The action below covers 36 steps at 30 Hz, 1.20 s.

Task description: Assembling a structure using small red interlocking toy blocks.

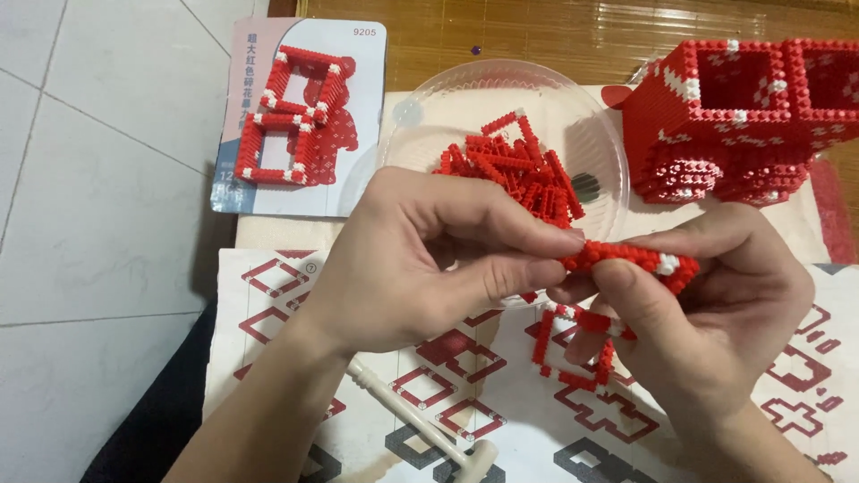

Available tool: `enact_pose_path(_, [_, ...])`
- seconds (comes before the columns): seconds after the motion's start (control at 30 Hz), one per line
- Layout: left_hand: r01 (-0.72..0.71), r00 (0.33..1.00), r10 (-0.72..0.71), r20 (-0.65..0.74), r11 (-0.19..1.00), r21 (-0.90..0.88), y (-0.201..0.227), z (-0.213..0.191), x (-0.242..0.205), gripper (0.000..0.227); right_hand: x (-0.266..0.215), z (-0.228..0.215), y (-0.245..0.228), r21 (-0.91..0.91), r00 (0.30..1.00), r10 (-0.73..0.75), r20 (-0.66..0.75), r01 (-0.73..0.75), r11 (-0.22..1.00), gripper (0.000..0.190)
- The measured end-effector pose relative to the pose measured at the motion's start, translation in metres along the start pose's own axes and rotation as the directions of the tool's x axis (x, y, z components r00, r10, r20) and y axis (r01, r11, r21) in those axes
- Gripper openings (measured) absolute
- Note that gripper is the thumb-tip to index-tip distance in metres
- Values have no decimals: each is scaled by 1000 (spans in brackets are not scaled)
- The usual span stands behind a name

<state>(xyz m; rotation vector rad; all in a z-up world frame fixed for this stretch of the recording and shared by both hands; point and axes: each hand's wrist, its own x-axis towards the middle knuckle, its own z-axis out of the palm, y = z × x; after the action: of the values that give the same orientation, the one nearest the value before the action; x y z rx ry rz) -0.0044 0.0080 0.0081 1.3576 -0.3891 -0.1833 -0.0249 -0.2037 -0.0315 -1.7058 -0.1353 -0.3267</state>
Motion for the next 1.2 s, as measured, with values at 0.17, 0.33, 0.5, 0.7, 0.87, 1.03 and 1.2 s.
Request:
enact_pose_path(0.17, [24,1000,-25,-19,999,-46,2,2,1,16,0,8,-6,60,999,32,-24,-30,998,22])
enact_pose_path(0.33, [44,998,-47,-33,994,-100,-1,4,2,16,0,4,5,53,999,-7,-37,9,999,22])
enact_pose_path(0.5, [57,998,-59,-37,997,-45,0,4,3,15,2,10,1,146,999,-1,-32,5,989,22])
enact_pose_path(0.7, [58,996,-63,-63,996,-75,4,9,2,17,4,13,-6,174,1000,6,-7,-5,985,21])
enact_pose_path(0.87, [63,996,-74,-54,983,-175,2,11,-2,22,4,5,-10,275,996,72,60,-86,958,22])
enact_pose_path(1.03, [58,998,-54,22,965,-256,6,8,-3,19,5,3,-11,380,992,84,89,-112,918,22])
enact_pose_path(1.2, [54,998,-55,-2,979,-195,5,8,-2,20,4,4,-13,355,992,82,92,-109,928,22])
